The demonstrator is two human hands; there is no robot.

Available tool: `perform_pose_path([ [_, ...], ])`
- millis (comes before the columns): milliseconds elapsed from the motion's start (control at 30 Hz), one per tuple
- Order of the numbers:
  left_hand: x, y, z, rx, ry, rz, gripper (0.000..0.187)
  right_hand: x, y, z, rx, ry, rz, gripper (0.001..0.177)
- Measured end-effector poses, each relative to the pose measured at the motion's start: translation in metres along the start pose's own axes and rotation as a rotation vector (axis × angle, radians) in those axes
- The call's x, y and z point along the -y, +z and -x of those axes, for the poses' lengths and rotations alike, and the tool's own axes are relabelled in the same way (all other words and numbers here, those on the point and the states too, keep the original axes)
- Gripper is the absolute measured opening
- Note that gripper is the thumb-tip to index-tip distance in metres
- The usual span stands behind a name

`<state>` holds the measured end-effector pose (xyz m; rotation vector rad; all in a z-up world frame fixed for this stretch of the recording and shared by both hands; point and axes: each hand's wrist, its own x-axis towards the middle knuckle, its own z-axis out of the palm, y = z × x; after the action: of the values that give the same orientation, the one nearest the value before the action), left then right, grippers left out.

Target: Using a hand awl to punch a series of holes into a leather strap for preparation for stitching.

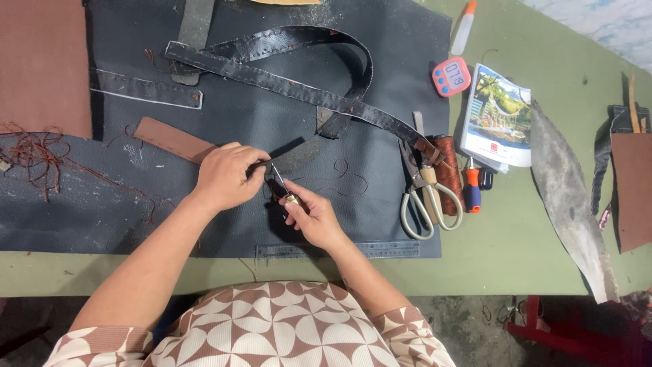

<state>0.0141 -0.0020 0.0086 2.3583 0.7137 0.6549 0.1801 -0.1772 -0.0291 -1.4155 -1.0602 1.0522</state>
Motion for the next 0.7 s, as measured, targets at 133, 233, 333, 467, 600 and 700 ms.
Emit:
perform_pose_path([
  [133,-0.012,-0.013,-0.004,0.126,-0.078,0.03,0.027,0.002,0.0,0.0,-0.003,0.026,-0.003,0.045],
  [233,-0.02,-0.024,-0.011,0.239,-0.159,0.041,0.03,0.003,0.001,-0.001,-0.005,0.028,-0.011,0.045],
  [333,-0.021,-0.023,-0.017,0.29,-0.208,0.016,0.029,0.007,0.001,0.0,-0.015,0.035,-0.019,0.044],
  [467,-0.017,-0.019,-0.02,0.335,-0.247,0.001,0.029,0.007,0.001,0.0,-0.017,0.05,-0.022,0.045],
  [600,-0.016,-0.018,-0.02,0.36,-0.285,0.007,0.03,0.005,0.001,0.0,-0.015,0.062,-0.026,0.045],
  [700,-0.019,-0.019,-0.023,0.371,-0.311,0.05,0.031,0.002,0.0,-0.001,-0.013,0.066,-0.03,0.045],
])
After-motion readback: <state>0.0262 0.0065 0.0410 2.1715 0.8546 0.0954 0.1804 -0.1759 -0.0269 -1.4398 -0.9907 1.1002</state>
